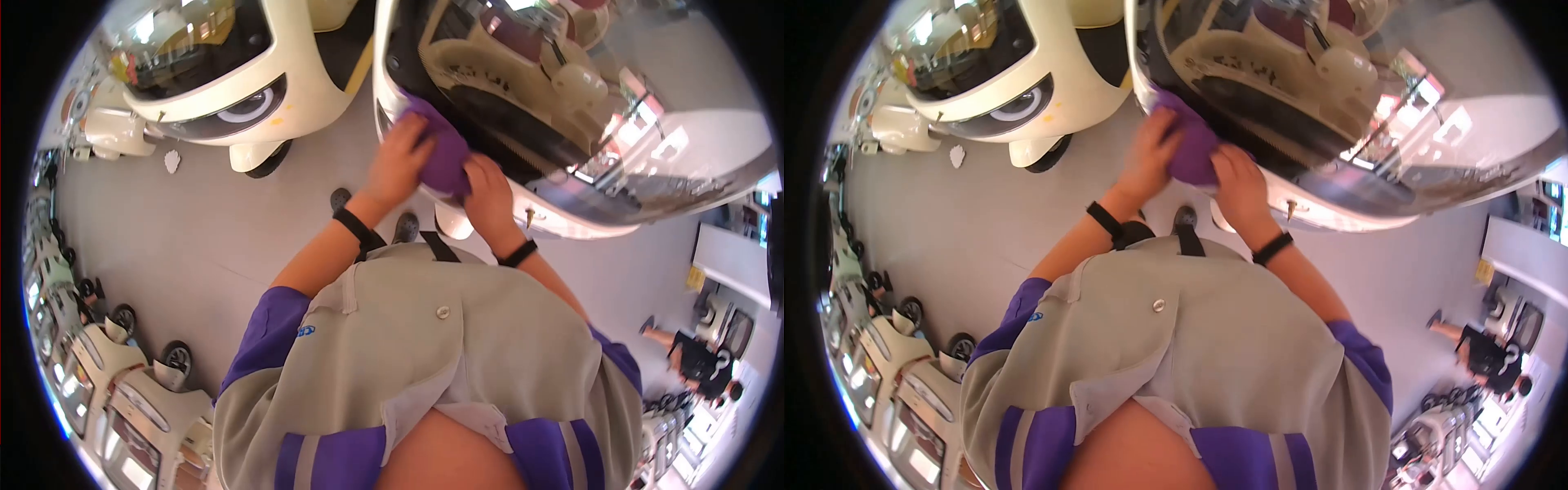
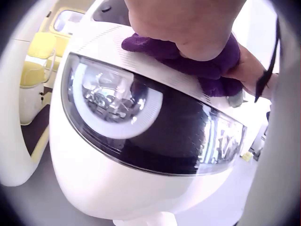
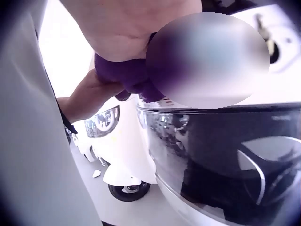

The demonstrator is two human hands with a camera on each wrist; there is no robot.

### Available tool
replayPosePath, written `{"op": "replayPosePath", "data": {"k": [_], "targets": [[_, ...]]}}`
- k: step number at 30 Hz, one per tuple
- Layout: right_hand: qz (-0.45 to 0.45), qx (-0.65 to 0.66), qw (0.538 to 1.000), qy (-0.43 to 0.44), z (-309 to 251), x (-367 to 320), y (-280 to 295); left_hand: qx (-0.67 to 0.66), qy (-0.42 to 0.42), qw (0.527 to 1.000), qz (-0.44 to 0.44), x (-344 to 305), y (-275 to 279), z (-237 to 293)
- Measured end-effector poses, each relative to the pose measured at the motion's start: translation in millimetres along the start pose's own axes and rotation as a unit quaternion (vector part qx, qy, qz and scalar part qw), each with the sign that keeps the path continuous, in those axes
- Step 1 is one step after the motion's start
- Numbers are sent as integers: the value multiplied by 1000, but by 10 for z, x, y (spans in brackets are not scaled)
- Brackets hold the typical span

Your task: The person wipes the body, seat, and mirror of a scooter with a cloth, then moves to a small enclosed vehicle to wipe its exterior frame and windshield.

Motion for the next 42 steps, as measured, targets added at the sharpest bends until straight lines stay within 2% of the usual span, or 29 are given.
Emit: {"op": "replayPosePath", "data": {"k": [2, 5, 9, 12, 15, 17, 21, 24, 27, 29, 31, 35, 38, 42], "targets": [[3, 12, 1000, 4, -158, 259, -139, -9, 64, 997, 40, 97, 196, -138], [16, 13, 1000, 22, -211, 335, -199, 26, 48, 998, 35, 143, 231, -126], [27, 11, 1000, -6, -20, -28, 60, 34, -33, 998, -52, 193, 167, 212], [70, -14, 995, -64, 185, -499, 435, -63, -102, 989, -81, 156, -117, 663], [106, -22, 984, -141, 335, -822, 701, -128, -131, 980, -81, 196, -320, 1112], [120, -27, 979, -164, 344, -857, 742, -120, -156, 978, -71, 201, -345, 1129], [101, -39, 986, -131, 227, -639, 572, -65, -188, 975, -100, 193, -260, 856], [83, -9, 993, -80, 81, -344, 311, -39, -121, 991, -46, 137, -43, 450], [90, 34, 994, -51, -71, -47, 106, -43, -49, 997, -43, 265, 161, 231], [103, 47, 992, -55, -119, 31, 20, -46, -58, 996, -43, 289, 184, 173], [79, 70, 990, -89, -117, 2, 29, -42, -72, 995, -46, 348, 194, 117], [63, 71, 987, -132, -133, -85, 199, -48, -100, 993, -31, 306, 109, 219], [86, 51, 986, -133, -69, -170, 354, -72, -106, 991, -35, 285, 31, 435], [21, 60, 979, -193, 130, -324, 602, -95, -121, 988, -28, 300, -95, 742]]}}
Point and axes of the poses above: each hand's wrist, its own x-axis towards the middle knuckle, its own y-axis out of the back of the hand, z = x × y, the point moved 4 cm from there along x, towards the middle knuckle, and after that the axes turned 1 degree about x, right-handed, at the moved point
